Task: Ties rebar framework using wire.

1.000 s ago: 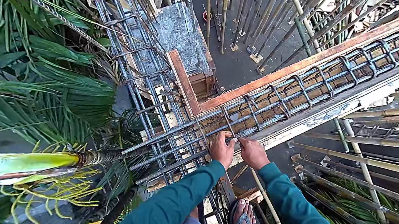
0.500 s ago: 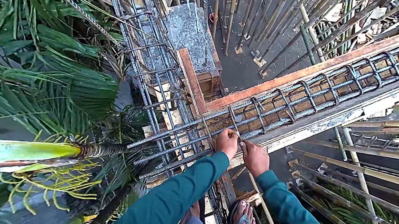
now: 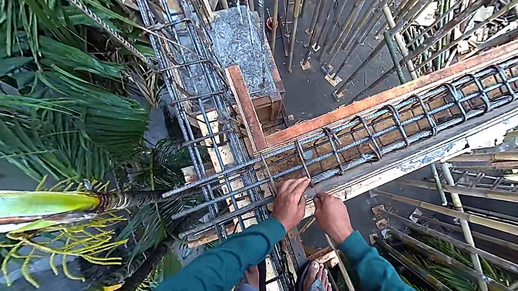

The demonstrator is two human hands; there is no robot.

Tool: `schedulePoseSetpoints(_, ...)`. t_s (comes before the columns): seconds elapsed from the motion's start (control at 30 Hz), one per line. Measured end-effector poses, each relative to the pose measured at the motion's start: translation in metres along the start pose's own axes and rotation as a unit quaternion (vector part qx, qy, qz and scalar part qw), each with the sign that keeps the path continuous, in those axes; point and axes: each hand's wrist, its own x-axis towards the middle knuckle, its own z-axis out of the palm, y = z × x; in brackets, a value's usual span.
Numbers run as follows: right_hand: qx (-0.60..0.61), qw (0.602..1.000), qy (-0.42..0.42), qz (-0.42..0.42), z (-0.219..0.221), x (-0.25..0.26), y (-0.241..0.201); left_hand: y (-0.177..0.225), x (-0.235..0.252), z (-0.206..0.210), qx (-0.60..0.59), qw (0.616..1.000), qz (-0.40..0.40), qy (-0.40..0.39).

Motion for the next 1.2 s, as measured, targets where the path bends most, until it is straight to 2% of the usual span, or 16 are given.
schedulePoseSetpoints(0.13, 0.11, 0.994, -0.027, -0.009, -0.013, -0.013, -0.011, -0.001, 0.001, 0.005, -0.007, 0.999, 0.039, 0.016)
schedulePoseSetpoints(0.2, 0.068, 0.996, -0.037, -0.041, -0.021, -0.024, -0.033, -0.003, 0.003, 0.007, -0.025, 0.998, 0.046, 0.033)
schedulePoseSetpoints(0.27, -0.058, 0.996, -0.043, -0.056, -0.026, -0.041, -0.064, -0.01, 0.007, 0.015, -0.048, 0.995, 0.05, 0.066)
schedulePoseSetpoints(0.33, -0.155, 0.985, -0.05, -0.055, -0.029, -0.049, -0.076, -0.009, 0.014, 0.019, -0.041, 0.995, 0.035, 0.089)
schedulePoseSetpoints(0.37, -0.158, 0.984, -0.05, -0.072, -0.032, -0.046, -0.068, -0.003, 0.015, 0.014, -0.036, 0.996, 0.022, 0.079)
schedulePoseSetpoints(0.43, -0.076, 0.989, -0.064, -0.106, -0.048, -0.033, -0.043, 0.007, 0.017, 0.004, -0.038, 0.998, -0.009, 0.048)
schedulePoseSetpoints(0.5, 0.024, 0.994, -0.058, -0.085, -0.068, -0.02, -0.023, 0.012, 0.016, -0.002, -0.058, 0.997, -0.046, 0.033)
schedulePoseSetpoints(0.6, 0.082, 0.994, 0.031, -0.063, -0.075, 0.01, -0.004, 0.017, 0.014, -0.003, -0.1, 0.99, -0.096, 0.023)
schedulePoseSetpoints(0.77, 0.103, 0.994, -0.03, -0.036, -0.052, 0.049, -0.019, 0.021, 0.015, -0.013, -0.17, 0.974, -0.152, -0.001)
schedulePoseSetpoints(0.87, 0.144, 0.989, -0.034, 0.008, -0.044, 0.059, -0.027, 0.023, 0.01, -0.015, -0.231, 0.959, -0.168, 0.005)
schedulePoseSetpoints(0.93, 0.13, 0.99, -0.045, 0.026, -0.046, 0.063, -0.03, 0.026, 0.009, -0.015, -0.269, 0.945, -0.184, 0.008)
schedulePoseSetpoints(1.03, 0.044, 0.997, -0.063, 0.027, -0.048, 0.071, -0.035, 0.025, 0.007, -0.011, -0.328, 0.926, -0.187, 0.024)
schedulePoseSetpoints(1.2, -0.05, 0.985, -0.149, 0.067, -0.062, 0.08, -0.054, 0.024, 0.004, -0.012, -0.403, 0.896, -0.185, 0.009)
